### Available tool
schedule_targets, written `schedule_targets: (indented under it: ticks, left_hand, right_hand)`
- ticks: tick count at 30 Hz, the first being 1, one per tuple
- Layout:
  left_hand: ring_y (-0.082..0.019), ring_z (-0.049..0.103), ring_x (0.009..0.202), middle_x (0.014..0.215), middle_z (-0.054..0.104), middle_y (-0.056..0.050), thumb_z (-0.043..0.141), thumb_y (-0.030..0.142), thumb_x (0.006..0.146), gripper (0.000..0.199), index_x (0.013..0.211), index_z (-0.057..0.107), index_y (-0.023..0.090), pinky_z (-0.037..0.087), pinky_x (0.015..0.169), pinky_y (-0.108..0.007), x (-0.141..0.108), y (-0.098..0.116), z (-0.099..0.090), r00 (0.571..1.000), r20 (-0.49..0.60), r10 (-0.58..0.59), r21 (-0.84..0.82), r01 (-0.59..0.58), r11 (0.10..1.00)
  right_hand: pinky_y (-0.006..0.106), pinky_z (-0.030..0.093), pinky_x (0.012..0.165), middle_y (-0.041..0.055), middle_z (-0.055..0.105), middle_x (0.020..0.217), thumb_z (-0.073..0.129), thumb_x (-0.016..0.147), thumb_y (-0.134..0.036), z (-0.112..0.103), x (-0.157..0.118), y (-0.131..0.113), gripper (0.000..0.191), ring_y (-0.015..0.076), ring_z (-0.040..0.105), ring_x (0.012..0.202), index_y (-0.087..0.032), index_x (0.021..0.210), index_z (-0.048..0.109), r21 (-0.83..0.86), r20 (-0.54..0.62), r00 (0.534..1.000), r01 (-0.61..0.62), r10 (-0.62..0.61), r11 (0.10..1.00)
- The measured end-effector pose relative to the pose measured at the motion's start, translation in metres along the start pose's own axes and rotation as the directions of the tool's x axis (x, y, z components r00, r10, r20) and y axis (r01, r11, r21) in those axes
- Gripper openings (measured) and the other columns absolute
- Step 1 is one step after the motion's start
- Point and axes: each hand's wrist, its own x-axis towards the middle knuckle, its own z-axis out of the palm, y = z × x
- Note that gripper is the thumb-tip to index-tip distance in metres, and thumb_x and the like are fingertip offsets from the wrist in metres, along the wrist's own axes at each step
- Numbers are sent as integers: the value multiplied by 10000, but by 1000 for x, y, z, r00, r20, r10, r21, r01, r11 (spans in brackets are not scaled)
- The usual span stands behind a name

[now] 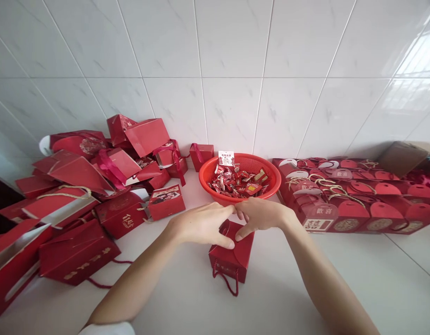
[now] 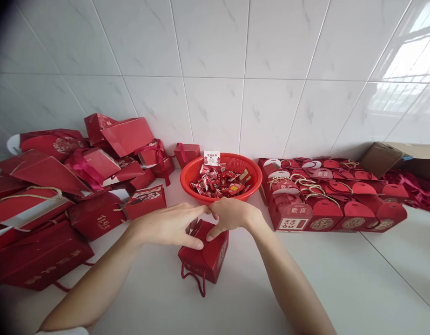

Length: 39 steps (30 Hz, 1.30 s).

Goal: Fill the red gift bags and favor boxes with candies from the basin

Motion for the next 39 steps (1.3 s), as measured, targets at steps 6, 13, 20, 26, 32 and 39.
schedule_targets:
  ticks: [6, 13, 20, 26, 32, 39]
  left_hand:
    - [-204, 639, 794, 900, 654, -17, 698, 318, 796, 276, 1039, 617, 215, 427, 643, -283, 9, 10, 7, 991, -67, 113, -47, -116, 992]
    - [-228, 616, 861, 1002, 598, -53, 660, 634, 788, 454, 924, 661, 201, 392, 604, -300, 15, 14, 21, 994, -36, 106, -42, -108, 993]
    - [-268, 623, 1066, 1304, 557, -78, 718, 535, 778, 510, 1199, 662, 252, 468, 765, -303, 17, 12, 19, 986, 38, 165, -52, -163, 985]
    - [-345, 469, 1353, 1521, 443, -85, 640, 581, 830, 601, 1382, 595, 349, 464, 949, -371, 17, 5, 11, 989, 96, 113, -28, -111, 993]
    - [-339, 501, 1311, 1356, 581, -89, 587, 587, 857, 650, 1467, 493, 384, 466, 938, -367, 18, 1, 12, 993, 96, 75, 7, -76, 997]
    - [-289, 495, 1309, 1405, 540, -74, 558, 511, 911, 570, 1456, 497, 353, 436, 984, -332, 32, -4, 11, 983, 59, 175, -35, -173, 984]
  right_hand:
    - [265, 393, 535, 16, 635, 778, 817, 636, -590, -1, -2, 10, 517, 173, 586, 647, -184, 899, 633, 77, 82, 997, 6, -13, 997]
    - [285, 463, 652, 58, 685, 912, 788, 694, -610, 6, -22, 36, 508, 209, 639, 811, -161, 884, 645, 168, 61, 998, -19, 9, 986]
    - [276, 420, 696, 18, 621, 859, 576, 830, -736, 19, -37, 70, 577, 160, 560, 785, -171, 920, 651, 387, 47, 994, 71, -96, 919]
    - [260, 352, 620, -52, 434, 641, 597, 803, -748, 39, -32, 79, 601, 100, 400, 628, -171, 659, 506, 566, 38, 990, 90, -135, 819]
    - [306, 461, 704, 6, 629, 694, 808, 717, -553, 48, -36, 88, 454, 134, 559, 665, -150, 713, 600, 826, -184, 968, 246, -169, 508]
    - [272, 485, 603, 69, 719, 921, 797, 783, -427, 49, -42, 65, 337, 101, 601, 582, -151, 817, 607, 851, -389, 906, 423, -169, 312]
